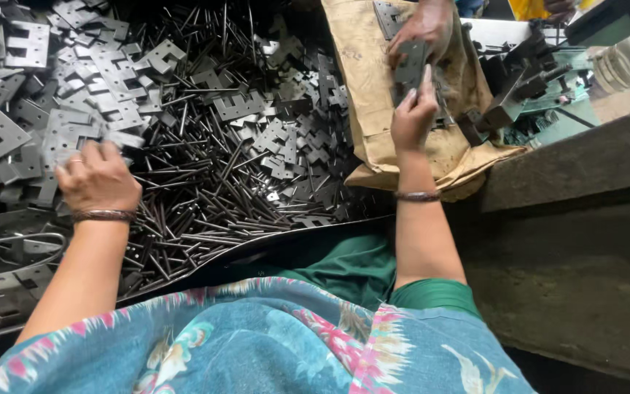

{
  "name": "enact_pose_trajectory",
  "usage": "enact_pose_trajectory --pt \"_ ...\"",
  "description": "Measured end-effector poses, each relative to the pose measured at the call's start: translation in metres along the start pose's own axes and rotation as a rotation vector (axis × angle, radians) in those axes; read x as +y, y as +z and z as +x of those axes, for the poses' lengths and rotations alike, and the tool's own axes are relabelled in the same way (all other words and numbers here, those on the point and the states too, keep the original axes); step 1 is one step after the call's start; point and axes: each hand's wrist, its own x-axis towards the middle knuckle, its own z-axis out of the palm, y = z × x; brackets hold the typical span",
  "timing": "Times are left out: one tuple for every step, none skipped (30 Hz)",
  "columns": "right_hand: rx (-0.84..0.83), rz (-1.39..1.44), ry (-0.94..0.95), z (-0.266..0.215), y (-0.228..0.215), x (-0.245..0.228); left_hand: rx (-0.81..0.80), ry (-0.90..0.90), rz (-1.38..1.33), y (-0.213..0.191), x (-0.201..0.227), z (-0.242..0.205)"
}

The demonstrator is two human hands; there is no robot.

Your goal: The person sits on the floor with a large metal bin on their lap and sorts small metal brackets and pins by hand. They repeatedly pick up brackets, separate them from pins, and place the brackets into a paper bag on the table.

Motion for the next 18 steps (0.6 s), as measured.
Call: enact_pose_trajectory --pt "0.014 -0.268 -0.185 0.004 -0.004 0.009 -0.007 0.046 0.002 -0.004 0.009 0.000" --pt "-0.023 -0.304 -0.238 0.007 -0.003 0.016 -0.011 0.086 0.008 -0.011 0.015 0.000" --pt "-0.060 -0.340 -0.291 0.009 -0.002 0.021 -0.134 0.080 -0.062 -0.019 0.025 -0.002" --pt "-0.099 -0.376 -0.343 0.009 0.001 0.025 -0.260 0.075 -0.133 -0.027 0.037 -0.005" --pt "-0.166 -0.419 -0.365 0.007 0.005 0.027 -0.344 0.123 -0.193 -0.035 0.049 -0.011" --pt "-0.234 -0.463 -0.385 0.004 0.009 0.030 -0.430 0.172 -0.253 -0.043 0.063 -0.018" --pt "-0.302 -0.506 -0.406 0.001 0.014 0.033 -0.567 0.185 -0.275 -0.050 0.077 -0.023" --pt "-0.330 -0.548 -0.416 -0.002 0.020 0.037 -0.706 0.197 -0.294 -0.055 0.088 -0.029" --pt "-0.359 -0.590 -0.426 -0.002 0.026 0.041 -0.743 0.222 -0.316 -0.061 0.094 -0.036" --pt "-0.384 -0.633 -0.437 0.001 0.030 0.047 -0.776 0.247 -0.339 -0.064 0.098 -0.041" --pt "-0.424 -0.685 -0.376 0.004 0.034 0.052 -0.810 0.272 -0.362 -0.065 0.100 -0.046" --pt "-0.464 -0.736 -0.319 0.010 0.039 0.058 -0.783 0.231 -0.378 -0.063 0.099 -0.049" --pt "-0.504 -0.786 -0.262 0.015 0.043 0.062 -0.755 0.189 -0.394 -0.059 0.095 -0.051" --pt "-0.517 -0.776 -0.248 0.020 0.046 0.065 -0.730 0.143 -0.409 -0.052 0.091 -0.053" --pt "-0.529 -0.767 -0.234 0.024 0.048 0.066 -0.710 0.081 -0.453 -0.044 0.086 -0.053" --pt "-0.547 -0.756 -0.221 0.028 0.050 0.065 -0.694 0.017 -0.495 -0.035 0.080 -0.055" --pt "-0.589 -0.778 -0.194 0.031 0.050 0.060 -0.676 -0.047 -0.537 -0.025 0.074 -0.055" --pt "-0.639 -0.802 -0.165 0.031 0.046 0.054 -0.633 -0.105 -0.771 -0.017 0.070 -0.059"
